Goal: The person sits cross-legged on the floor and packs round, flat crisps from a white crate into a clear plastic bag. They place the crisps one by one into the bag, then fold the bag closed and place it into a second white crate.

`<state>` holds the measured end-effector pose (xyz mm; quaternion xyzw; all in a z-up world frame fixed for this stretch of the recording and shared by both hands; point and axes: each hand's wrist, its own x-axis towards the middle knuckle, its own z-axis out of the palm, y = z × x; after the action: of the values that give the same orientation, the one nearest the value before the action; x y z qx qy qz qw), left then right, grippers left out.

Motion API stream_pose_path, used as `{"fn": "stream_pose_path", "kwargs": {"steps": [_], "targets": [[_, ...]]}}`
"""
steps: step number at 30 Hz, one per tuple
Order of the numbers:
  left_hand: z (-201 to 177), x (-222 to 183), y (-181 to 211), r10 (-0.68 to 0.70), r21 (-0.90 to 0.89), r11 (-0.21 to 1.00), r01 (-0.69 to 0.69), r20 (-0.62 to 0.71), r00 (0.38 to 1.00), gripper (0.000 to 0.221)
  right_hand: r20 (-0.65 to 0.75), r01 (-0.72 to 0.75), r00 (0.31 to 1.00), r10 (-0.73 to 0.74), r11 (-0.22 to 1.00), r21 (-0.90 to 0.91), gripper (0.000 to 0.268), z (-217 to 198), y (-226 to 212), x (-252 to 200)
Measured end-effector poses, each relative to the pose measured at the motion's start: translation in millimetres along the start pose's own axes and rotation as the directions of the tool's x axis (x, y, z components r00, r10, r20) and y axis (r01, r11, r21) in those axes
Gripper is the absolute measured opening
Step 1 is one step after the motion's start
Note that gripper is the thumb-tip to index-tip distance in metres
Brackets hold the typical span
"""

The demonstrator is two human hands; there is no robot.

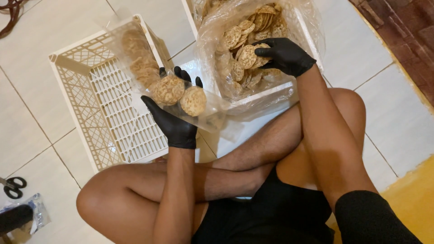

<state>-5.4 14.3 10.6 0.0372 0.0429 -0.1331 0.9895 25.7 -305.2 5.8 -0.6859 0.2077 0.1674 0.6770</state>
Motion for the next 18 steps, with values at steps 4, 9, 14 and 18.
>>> {"fn": "stream_pose_path", "kwargs": {"steps": [4, 9, 14, 18], "targets": [[-5, 2, 0, -0.012, 0.011, 1.000, 0.011, 0.044, 0.999, 0.065, 0.035, 0.183, 0.983, -0.180, 0.965, -0.185, 0.045, 6, 2, -3], [2, -1, 1, 0.017, -0.008, 1.000, -0.018, -0.092, 0.996, 0.071, 0.101, 0.354, 0.932, -0.348, 0.818, -0.452, 0.041, 15, 7, -5], [-2, 3, 2, 0.010, 0.015, 1.000, -0.009, -0.052, 0.999, 0.071, 0.147, 0.198, 0.977, -0.154, 0.913, -0.356, 0.031, 24, -10, -22], [0, 1, 0, 0.006, -0.003, 1.000, -0.007, -0.086, 0.996, 0.069, 0.169, 0.150, 0.979, -0.113, 0.963, -0.225, 0.031, 23, -3, -17]]}}
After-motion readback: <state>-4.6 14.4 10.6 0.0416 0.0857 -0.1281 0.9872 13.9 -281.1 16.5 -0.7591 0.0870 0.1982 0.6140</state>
